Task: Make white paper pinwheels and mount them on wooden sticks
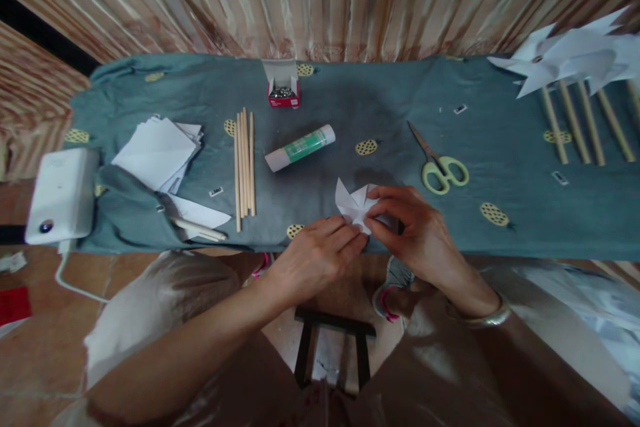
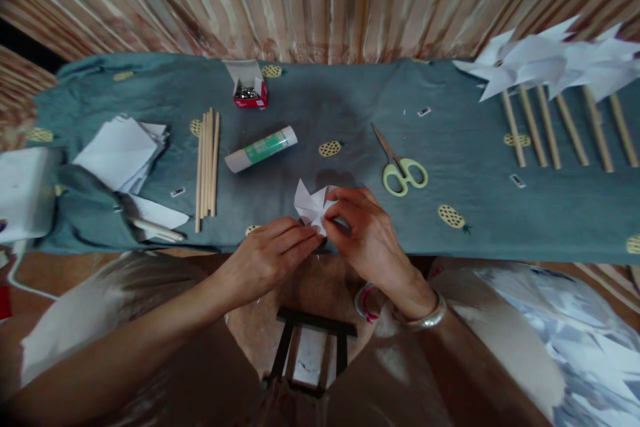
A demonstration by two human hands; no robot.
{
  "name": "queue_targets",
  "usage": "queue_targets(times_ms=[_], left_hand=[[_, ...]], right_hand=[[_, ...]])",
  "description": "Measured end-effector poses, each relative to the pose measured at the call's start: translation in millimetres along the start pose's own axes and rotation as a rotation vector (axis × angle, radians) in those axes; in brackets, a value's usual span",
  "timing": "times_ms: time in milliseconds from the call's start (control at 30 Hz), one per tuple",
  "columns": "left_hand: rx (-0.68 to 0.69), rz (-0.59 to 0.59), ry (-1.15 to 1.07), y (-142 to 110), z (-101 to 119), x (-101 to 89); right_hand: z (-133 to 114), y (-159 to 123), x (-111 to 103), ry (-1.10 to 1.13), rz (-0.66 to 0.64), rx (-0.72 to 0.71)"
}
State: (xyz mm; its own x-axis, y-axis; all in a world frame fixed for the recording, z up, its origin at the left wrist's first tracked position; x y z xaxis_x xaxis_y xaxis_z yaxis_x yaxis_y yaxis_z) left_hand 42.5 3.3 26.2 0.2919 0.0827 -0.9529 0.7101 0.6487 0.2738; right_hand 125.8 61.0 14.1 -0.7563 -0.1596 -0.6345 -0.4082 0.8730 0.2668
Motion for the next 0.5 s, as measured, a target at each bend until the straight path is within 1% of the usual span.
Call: queue_targets(times_ms=[267, 500], left_hand=[[-0.003, -0.003, -0.019, -0.6, -1.2, 2.2], [-0.007, -0.018, -0.023, -0.2, -1.8, 4.2]], right_hand=[[2.3, -1.5, -1.9, 0.008, 0.012, 0.022], [-1.7, -1.0, -1.3, 0.019, 0.005, 0.003]])
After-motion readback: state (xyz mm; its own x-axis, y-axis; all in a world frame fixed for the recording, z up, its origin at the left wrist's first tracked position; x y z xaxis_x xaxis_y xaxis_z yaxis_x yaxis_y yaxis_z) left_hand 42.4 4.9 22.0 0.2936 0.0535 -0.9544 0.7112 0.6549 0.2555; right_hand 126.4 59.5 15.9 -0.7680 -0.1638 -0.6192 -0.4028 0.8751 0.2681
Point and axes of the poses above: each hand's wrist, its own y-axis towards the middle knuckle, its own x-axis out of the palm, z = x × y, the point moved 10 cm from there along y, towards the middle knuckle, and after that the axes turned 6 degrees about y, right-handed, at the moved point
